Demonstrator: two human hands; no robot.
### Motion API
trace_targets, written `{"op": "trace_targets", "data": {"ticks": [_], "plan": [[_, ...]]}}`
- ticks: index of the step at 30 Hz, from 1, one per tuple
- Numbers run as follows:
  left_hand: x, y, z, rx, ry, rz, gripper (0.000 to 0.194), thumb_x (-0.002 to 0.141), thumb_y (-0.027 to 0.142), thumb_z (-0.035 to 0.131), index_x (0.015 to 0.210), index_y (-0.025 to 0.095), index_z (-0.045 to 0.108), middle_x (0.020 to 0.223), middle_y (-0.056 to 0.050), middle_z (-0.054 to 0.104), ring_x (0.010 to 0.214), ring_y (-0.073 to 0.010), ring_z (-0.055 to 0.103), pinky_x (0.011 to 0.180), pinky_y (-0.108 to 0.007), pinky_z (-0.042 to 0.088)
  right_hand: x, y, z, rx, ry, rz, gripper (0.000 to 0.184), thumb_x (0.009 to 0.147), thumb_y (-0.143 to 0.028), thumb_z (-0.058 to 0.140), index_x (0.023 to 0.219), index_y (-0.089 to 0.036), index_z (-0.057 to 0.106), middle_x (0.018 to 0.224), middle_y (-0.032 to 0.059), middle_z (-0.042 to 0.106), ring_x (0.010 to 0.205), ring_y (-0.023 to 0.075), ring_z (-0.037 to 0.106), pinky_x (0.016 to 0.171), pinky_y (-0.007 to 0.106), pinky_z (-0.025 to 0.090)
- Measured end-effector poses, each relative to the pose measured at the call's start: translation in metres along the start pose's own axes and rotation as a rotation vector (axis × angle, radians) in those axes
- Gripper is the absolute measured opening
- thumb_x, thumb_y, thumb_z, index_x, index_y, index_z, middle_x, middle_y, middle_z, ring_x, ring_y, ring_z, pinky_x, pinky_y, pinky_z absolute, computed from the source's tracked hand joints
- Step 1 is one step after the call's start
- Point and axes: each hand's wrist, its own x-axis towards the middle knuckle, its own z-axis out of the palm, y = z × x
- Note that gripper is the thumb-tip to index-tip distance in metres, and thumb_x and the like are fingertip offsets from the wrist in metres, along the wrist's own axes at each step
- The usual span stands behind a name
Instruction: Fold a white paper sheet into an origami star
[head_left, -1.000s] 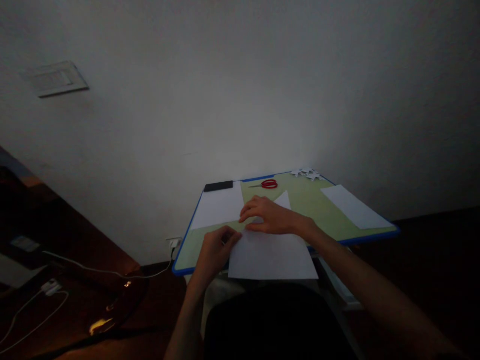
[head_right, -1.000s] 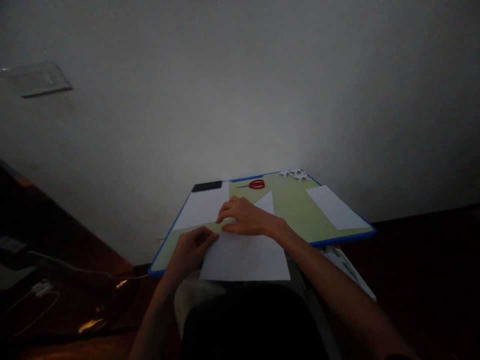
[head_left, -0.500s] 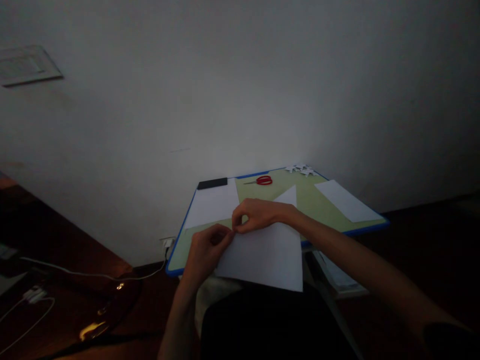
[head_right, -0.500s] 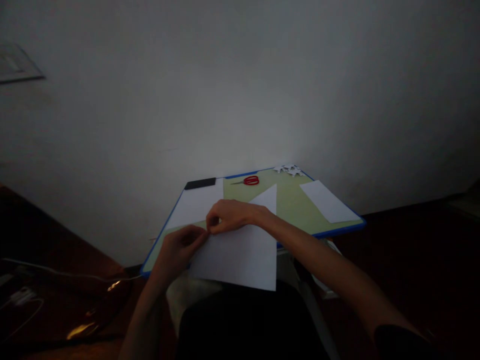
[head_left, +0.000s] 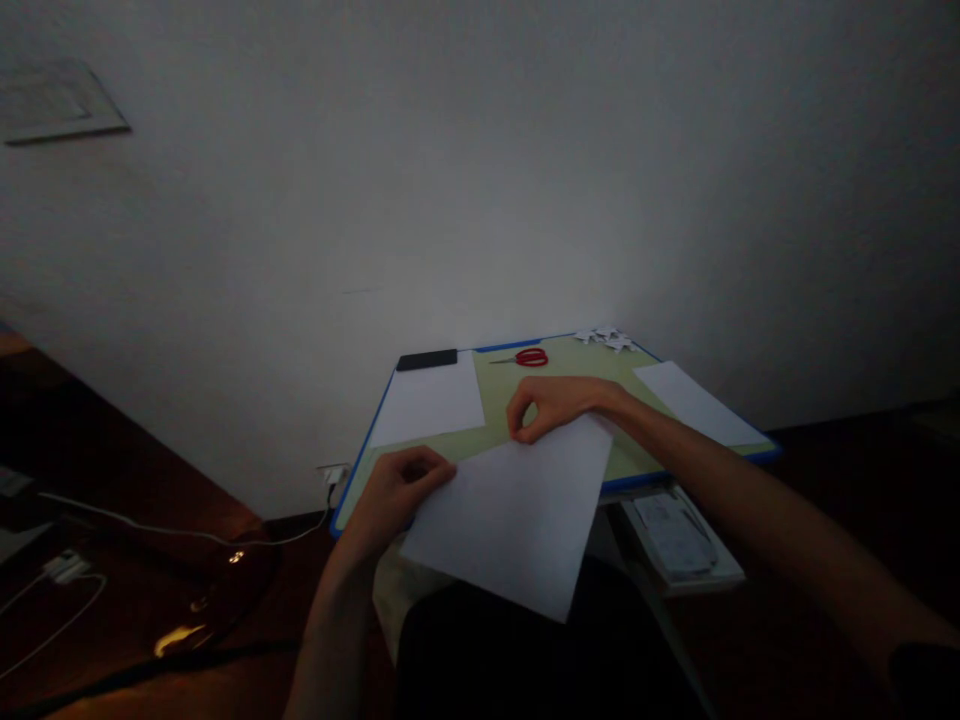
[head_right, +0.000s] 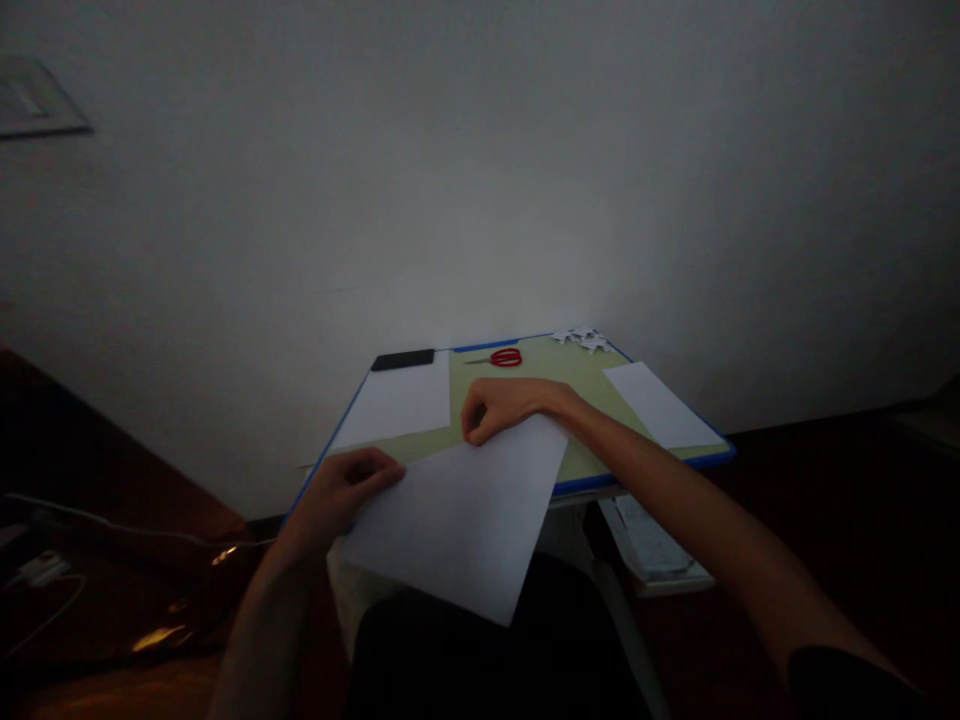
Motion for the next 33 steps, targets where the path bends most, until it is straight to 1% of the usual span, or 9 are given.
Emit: {"op": "trace_targets", "data": {"ticks": [7, 12, 16, 21, 25, 27, 29, 31, 33], "plan": [[-0.004, -0.012, -0.031, 0.034, 0.010, -0.071, 0.033, 0.073, 0.050, 0.082, 0.071, 0.018, 0.076, 0.069, -0.002, 0.069, 0.066, -0.0177, 0.060, 0.061, -0.027, 0.040, -0.037, 0.026, -0.023, -0.017, 0.028, 0.094, 0.019, 0.076, -0.027, 0.072, 0.084, -0.017, 0.086, 0.083, 0.0034, 0.083, 0.081, 0.0202, 0.075, 0.082, 0.031, 0.054], [-0.006, -0.017, -0.046, 0.071, 0.058, -0.119, 0.032, 0.072, 0.051, 0.081, 0.071, 0.019, 0.078, 0.071, -0.003, 0.072, 0.067, -0.0189, 0.061, 0.062, -0.028, 0.041, -0.070, 0.036, -0.041, -0.055, 0.068, 0.154, 0.021, 0.080, -0.030, 0.070, 0.086, -0.016, 0.085, 0.084, 0.0045, 0.082, 0.080, 0.0195, 0.072, 0.082, 0.032, 0.052], [-0.003, -0.019, -0.050, 0.103, 0.035, -0.107, 0.031, 0.072, 0.051, 0.081, 0.072, 0.020, 0.079, 0.071, -0.004, 0.074, 0.067, -0.0193, 0.062, 0.064, -0.029, 0.043, -0.084, 0.040, -0.048, -0.095, 0.066, 0.222, 0.026, 0.084, -0.037, 0.068, 0.089, -0.016, 0.083, 0.088, 0.0054, 0.081, 0.082, 0.0199, 0.070, 0.082, 0.033, 0.051], [0.004, -0.023, -0.050, 0.136, 0.060, -0.105, 0.035, 0.071, 0.054, 0.080, 0.071, 0.019, 0.080, 0.074, -0.006, 0.076, 0.070, -0.0214, 0.065, 0.065, -0.030, 0.044, -0.095, 0.052, -0.055, -0.095, 0.042, 0.288, 0.029, 0.081, -0.043, 0.070, 0.086, -0.016, 0.082, 0.080, 0.0044, 0.078, 0.075, 0.0185, 0.066, 0.071, 0.030, 0.048], [0.010, -0.029, -0.049, 0.168, 0.112, -0.136, 0.039, 0.068, 0.057, 0.079, 0.072, 0.018, 0.080, 0.073, -0.007, 0.077, 0.069, -0.0228, 0.065, 0.063, -0.031, 0.044, -0.108, 0.067, -0.060, -0.121, 0.125, 0.343, 0.028, 0.077, -0.044, 0.071, 0.073, -0.017, 0.079, 0.068, 0.0028, 0.073, 0.065, 0.0173, 0.062, 0.065, 0.030, 0.046], [0.012, -0.029, -0.047, 0.169, 0.164, -0.157, 0.043, 0.068, 0.060, 0.078, 0.074, 0.018, 0.081, 0.072, -0.007, 0.077, 0.066, -0.0230, 0.065, 0.060, -0.031, 0.043, -0.111, 0.073, -0.059, -0.142, 0.221, 0.353, 0.033, 0.079, -0.048, 0.069, 0.077, -0.016, 0.079, 0.072, 0.0050, 0.075, 0.068, 0.0196, 0.065, 0.068, 0.032, 0.049], [0.012, -0.028, -0.041, 0.197, 0.199, -0.155, 0.045, 0.067, 0.062, 0.076, 0.075, 0.018, 0.081, 0.072, -0.008, 0.078, 0.067, -0.0245, 0.066, 0.061, -0.031, 0.043, -0.110, 0.074, -0.052, -0.158, 0.330, 0.342, 0.039, 0.083, -0.052, 0.065, 0.087, -0.016, 0.080, 0.086, 0.0087, 0.080, 0.080, 0.0232, 0.070, 0.077, 0.036, 0.053], [0.011, -0.024, -0.034, 0.240, 0.200, -0.136, 0.046, 0.067, 0.064, 0.074, 0.073, 0.018, 0.080, 0.073, -0.009, 0.079, 0.070, -0.0262, 0.069, 0.064, -0.032, 0.045, -0.104, 0.070, -0.036, -0.173, 0.428, 0.323, 0.041, 0.089, -0.052, 0.060, 0.096, -0.016, 0.079, 0.098, 0.0108, 0.081, 0.091, 0.0252, 0.073, 0.086, 0.038, 0.055], [0.010, -0.019, -0.026, 0.266, 0.215, -0.122, 0.046, 0.068, 0.064, 0.071, 0.070, 0.019, 0.078, 0.070, -0.008, 0.077, 0.068, -0.0261, 0.068, 0.063, -0.033, 0.044, -0.097, 0.056, -0.011, -0.191, 0.500, 0.299, 0.038, 0.094, -0.047, 0.057, 0.102, -0.016, 0.078, 0.107, 0.0124, 0.080, 0.097, 0.0258, 0.073, 0.092, 0.041, 0.056]]}}
